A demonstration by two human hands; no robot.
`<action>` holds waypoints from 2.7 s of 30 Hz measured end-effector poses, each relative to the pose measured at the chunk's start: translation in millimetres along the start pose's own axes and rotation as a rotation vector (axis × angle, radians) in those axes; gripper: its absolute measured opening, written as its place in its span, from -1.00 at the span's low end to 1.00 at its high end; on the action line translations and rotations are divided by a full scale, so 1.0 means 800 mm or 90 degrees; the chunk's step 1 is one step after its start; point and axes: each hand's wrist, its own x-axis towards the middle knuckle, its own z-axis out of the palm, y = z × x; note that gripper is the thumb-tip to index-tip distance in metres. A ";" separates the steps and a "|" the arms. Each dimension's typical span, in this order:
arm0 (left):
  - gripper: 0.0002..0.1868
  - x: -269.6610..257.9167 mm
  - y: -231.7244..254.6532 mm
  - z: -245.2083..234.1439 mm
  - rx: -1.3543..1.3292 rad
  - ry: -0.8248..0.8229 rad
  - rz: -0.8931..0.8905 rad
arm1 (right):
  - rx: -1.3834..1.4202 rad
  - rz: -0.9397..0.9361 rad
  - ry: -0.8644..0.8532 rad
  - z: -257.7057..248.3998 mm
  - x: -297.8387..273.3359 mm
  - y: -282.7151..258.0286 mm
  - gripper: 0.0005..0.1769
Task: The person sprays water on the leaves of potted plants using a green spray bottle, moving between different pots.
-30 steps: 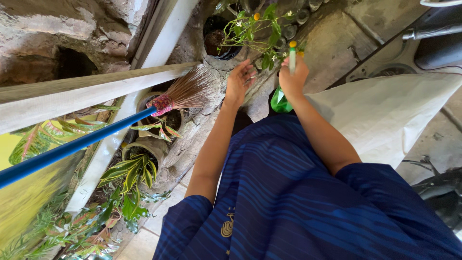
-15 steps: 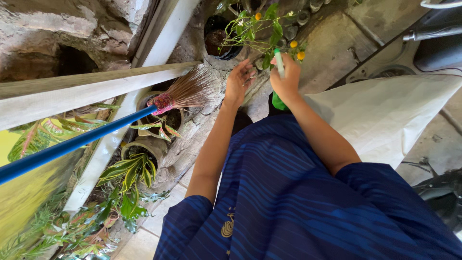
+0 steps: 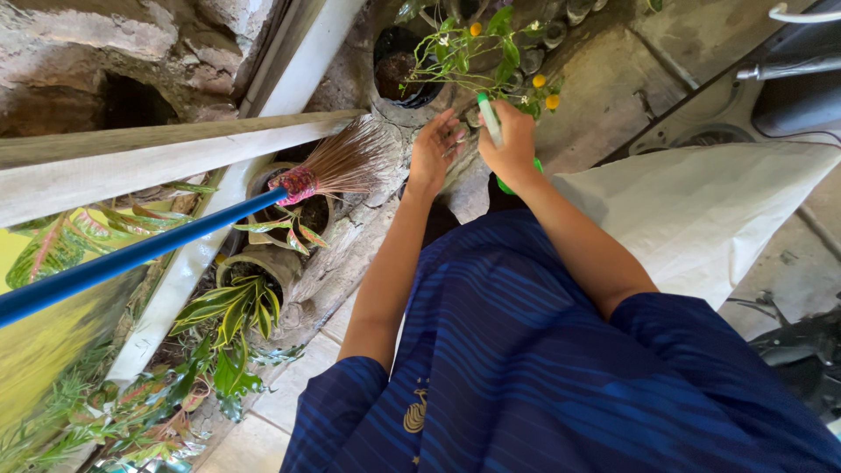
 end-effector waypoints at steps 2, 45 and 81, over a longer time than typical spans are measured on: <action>-0.47 0.000 -0.001 -0.003 -0.011 0.020 -0.008 | -0.025 -0.017 0.003 0.004 0.001 -0.001 -0.79; -0.46 -0.030 0.007 -0.126 -0.139 0.100 0.046 | -0.259 0.185 -0.192 0.235 -0.046 0.165 -0.69; -0.45 -0.063 -0.006 -0.160 -0.179 0.090 0.099 | -0.298 0.115 -0.316 0.267 -0.053 0.171 -0.69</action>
